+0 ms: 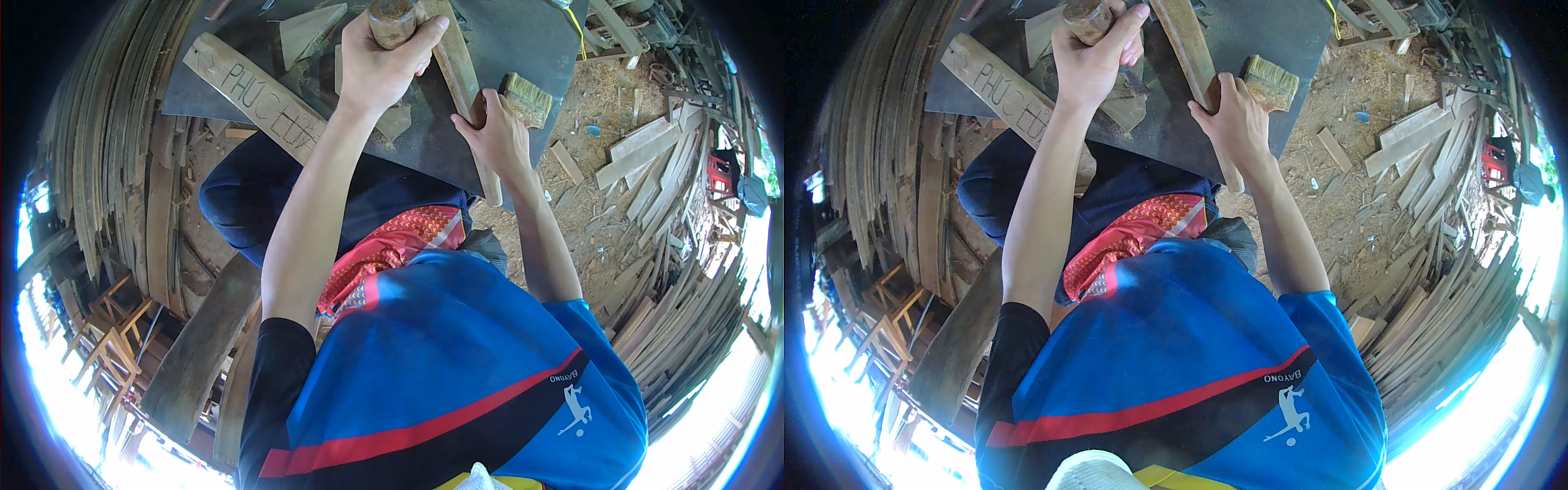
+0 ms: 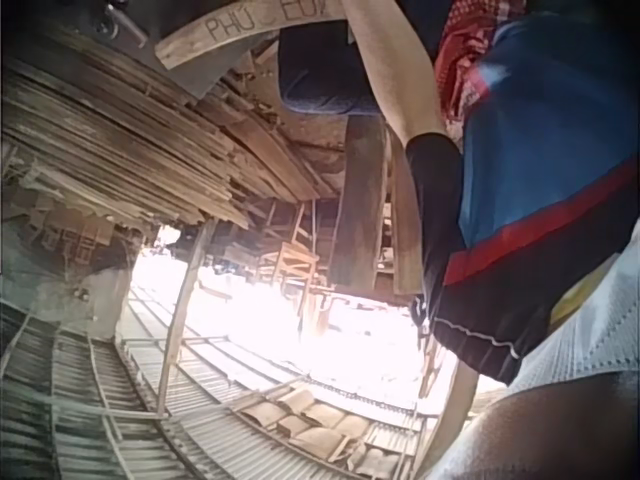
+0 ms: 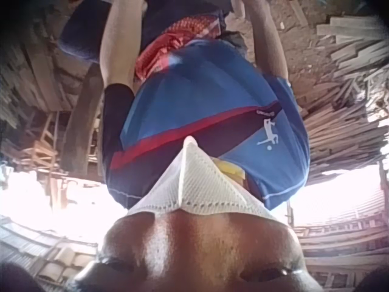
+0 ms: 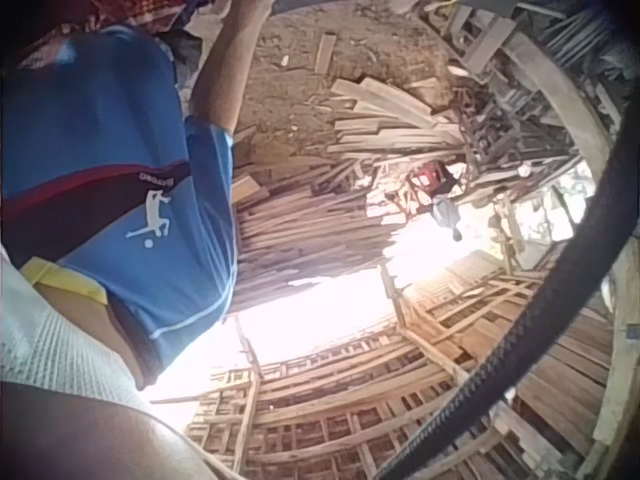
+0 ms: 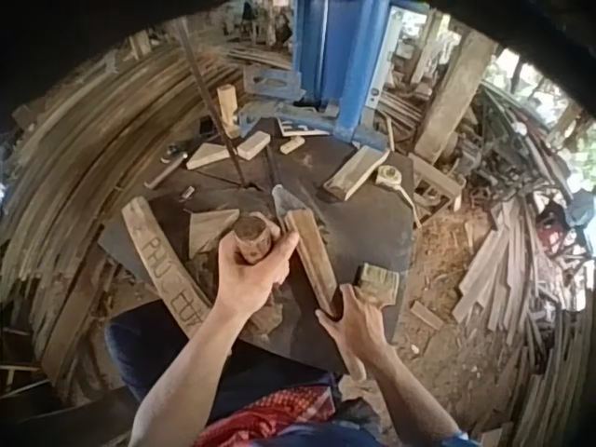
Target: The person carves a small wooden block using a chisel and a wooden mallet. They repeatedly strike the chisel to remove wood chips, occasionally pausing to clear debris from the workpiece with their hand.
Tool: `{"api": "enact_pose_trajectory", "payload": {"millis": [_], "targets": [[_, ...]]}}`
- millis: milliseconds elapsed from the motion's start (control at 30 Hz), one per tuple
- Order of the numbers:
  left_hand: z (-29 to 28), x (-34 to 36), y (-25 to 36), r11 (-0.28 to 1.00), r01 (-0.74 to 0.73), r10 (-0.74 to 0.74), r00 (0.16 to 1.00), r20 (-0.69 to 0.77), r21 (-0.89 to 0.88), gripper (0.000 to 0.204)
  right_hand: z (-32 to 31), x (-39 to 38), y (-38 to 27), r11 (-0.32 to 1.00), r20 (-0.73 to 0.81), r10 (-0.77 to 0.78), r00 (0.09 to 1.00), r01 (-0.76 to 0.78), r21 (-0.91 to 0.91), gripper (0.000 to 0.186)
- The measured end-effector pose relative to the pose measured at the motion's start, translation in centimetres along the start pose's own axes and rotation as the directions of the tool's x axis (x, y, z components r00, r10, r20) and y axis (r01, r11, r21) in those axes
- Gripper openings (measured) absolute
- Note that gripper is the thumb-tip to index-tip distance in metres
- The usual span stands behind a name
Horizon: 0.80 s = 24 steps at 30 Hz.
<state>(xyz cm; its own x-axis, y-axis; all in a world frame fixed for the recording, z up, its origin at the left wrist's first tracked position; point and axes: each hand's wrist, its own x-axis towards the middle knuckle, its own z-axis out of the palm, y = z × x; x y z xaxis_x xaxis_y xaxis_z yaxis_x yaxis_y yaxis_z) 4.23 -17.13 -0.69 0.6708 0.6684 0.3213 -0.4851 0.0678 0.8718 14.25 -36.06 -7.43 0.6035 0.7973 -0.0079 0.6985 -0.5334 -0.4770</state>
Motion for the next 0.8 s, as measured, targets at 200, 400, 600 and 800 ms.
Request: {"api": "enact_pose_trajectory", "payload": {"millis": [200, 400, 600, 800], "targets": [[-0.6, 0.1, -0.1, 0.998, -0.051, 0.050, 0.998, 0.036, 0.037, 0.016, -0.1, 0.0, -0.3, 1.000, 0.005, 0.011, 1.000, -0.011, -0.010, 0.050], [-0.5, -0.1, 0.0, 0.998, 0.043, -0.044, 0.999, 0.010, 0.054, 0.017, -0.8, 0.1, -0.8, 0.996, 0.077, 0.081, 0.994, -0.084, 0.036, 0.055], [-0.3, -0.6, 0.6, 0.992, 0.088, -0.094, 0.994, 0.057, 0.093, 0.020, -5.5, 0.4, -0.6, 0.898, 0.127, 0.201, 0.971, -0.234, 0.372, 0.052], [0.0, -1.0, 0.8, 0.942, 0.121, -0.155, 0.984, 0.086, 0.314, 0.022, -18.7, -2.7, -3.9, 0.860, -0.068, 0.022, 0.997, 0.016, 0.510, 0.056]]}}
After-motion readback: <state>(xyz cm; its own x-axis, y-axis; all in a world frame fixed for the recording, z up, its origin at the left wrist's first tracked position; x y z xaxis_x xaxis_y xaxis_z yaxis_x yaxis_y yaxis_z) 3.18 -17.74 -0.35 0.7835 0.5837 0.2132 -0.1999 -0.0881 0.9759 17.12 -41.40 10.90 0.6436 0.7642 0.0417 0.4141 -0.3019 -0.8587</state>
